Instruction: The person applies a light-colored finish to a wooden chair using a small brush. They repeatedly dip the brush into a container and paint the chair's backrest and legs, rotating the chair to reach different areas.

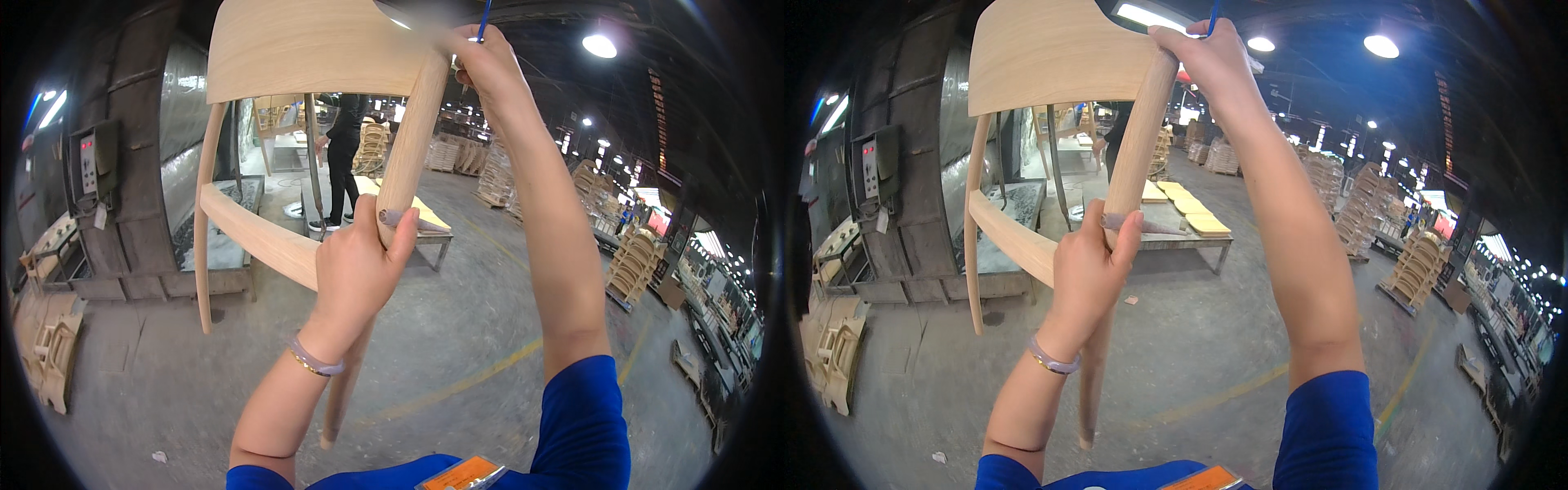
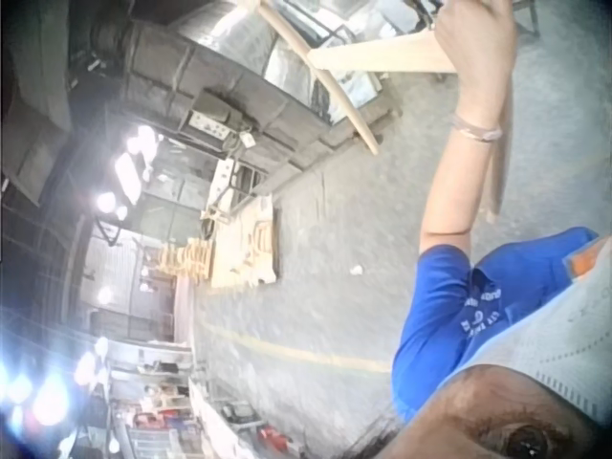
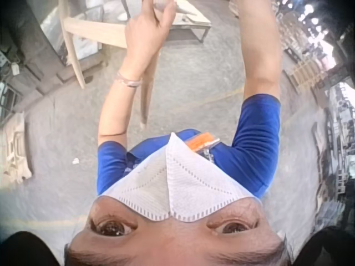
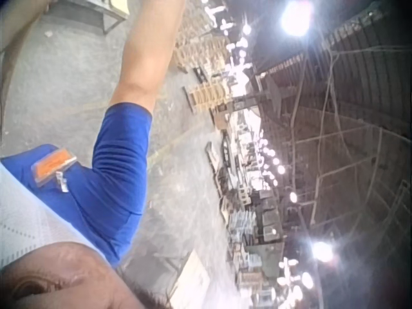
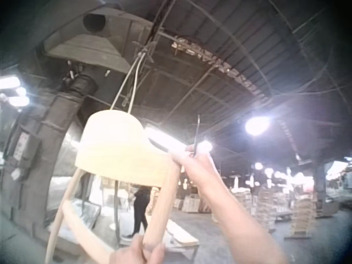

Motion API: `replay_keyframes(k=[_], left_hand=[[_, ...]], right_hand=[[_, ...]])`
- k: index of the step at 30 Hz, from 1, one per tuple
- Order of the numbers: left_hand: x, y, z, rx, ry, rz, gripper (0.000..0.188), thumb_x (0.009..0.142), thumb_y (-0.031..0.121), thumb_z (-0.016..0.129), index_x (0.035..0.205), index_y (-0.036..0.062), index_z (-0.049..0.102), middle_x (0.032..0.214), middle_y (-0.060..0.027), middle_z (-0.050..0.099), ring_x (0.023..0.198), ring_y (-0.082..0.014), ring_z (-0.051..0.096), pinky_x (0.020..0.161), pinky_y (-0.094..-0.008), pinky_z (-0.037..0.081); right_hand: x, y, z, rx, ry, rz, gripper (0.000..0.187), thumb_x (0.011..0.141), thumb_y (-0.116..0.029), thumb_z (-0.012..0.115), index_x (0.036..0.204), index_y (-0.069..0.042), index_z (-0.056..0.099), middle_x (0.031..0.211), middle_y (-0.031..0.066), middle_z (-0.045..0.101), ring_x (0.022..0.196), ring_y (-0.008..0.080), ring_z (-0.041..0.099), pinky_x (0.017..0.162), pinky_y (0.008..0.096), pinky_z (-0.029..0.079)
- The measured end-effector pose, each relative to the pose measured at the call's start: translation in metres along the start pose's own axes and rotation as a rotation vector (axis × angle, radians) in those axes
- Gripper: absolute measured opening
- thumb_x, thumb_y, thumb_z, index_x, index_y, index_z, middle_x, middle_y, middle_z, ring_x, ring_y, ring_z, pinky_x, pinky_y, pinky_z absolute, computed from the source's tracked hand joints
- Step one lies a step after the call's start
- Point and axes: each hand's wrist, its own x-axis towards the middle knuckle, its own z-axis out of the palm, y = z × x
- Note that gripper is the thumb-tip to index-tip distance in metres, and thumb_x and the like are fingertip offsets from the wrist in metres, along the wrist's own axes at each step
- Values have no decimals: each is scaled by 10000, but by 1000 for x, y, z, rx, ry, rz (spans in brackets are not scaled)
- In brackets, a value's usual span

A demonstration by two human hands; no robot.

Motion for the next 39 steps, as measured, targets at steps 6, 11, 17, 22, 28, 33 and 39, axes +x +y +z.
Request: replay_keyframes(k=[6, 11, 17, 22, 28, 33, 39], left_hand=[[1, -16, -3, 2, -27, 24, 391, 1047, 406, 640, 1006, 22, 579, 549, -146, 613, 516, -356, 669, 491, -446, 494], [5, -32, -1, 14, -16, 73, 406, 1013, 435, 670, 988, 41, 577, 554, -156, 634, 488, -357, 667, 465, -448, 511], [10, -50, -5, 6, -55, 89, 429, 1018, 453, 668, 984, 38, 567, 568, -172, 640, 515, -371, 676, 468, -448, 505], [14, -62, -7, -54, -105, 92, 477, 1031, 497, 642, 996, 29, 560, 575, -173, 638, 519, -380, 673, 468, -460, 494], [15, -80, -17, -174, -181, 85, 568, 1030, 569, 614, 1043, 5, 554, 589, -167, 634, 529, -365, 671, 476, -435, 484], [17, -84, -20, -123, -160, 111, 527, 1051, 520, 609, 1062, -4, 557, 577, -161, 619, 516, -361, 659, 477, -430, 482], [17, -83, -25, -115, -129, 128, 449, 1054, 449, 624, 1020, 8, 548, 569, -170, 630, 501, -369, 664, 455, -443, 494]], right_hand=[[-14, 3, -4, 207, -89, 80, 503, 832, -224, 851, 1209, -12, 593, 951, 38, 610, 847, 116, 568, 742, 295, 476], [-65, 6, -11, -25, 190, -63, 219, 925, -213, 799, 1040, -58, 697, 851, -21, 629, 722, 67, 513, 694, 260, 438], [-173, 23, 13, -317, -77, -71, 250, 1009, -261, 735, 1072, -20, 755, 812, 45, 714, 710, 139, 614, 662, 299, 474], [-209, 31, 35, -301, -240, 90, 243, 986, -236, 749, 1113, -30, 745, 873, 114, 744, 695, 257, 638, 674, 341, 509], [-196, 30, 32, -367, -302, 110, 225, 985, -170, 741, 1188, -75, 745, 884, 54, 787, 733, 143, 709, 667, 318, 519], [-138, -1, 6, -538, 34, -189, 280, 978, -156, 741, 1253, -101, 741, 880, 22, 793, 744, 79, 692, 642, 272, 495], [-57, -20, 14, -1089, 83, -855, 261, 903, -138, 752, 1161, -179, 758, 953, -2, 731, 835, 192, 708, 656, 337, 538]])
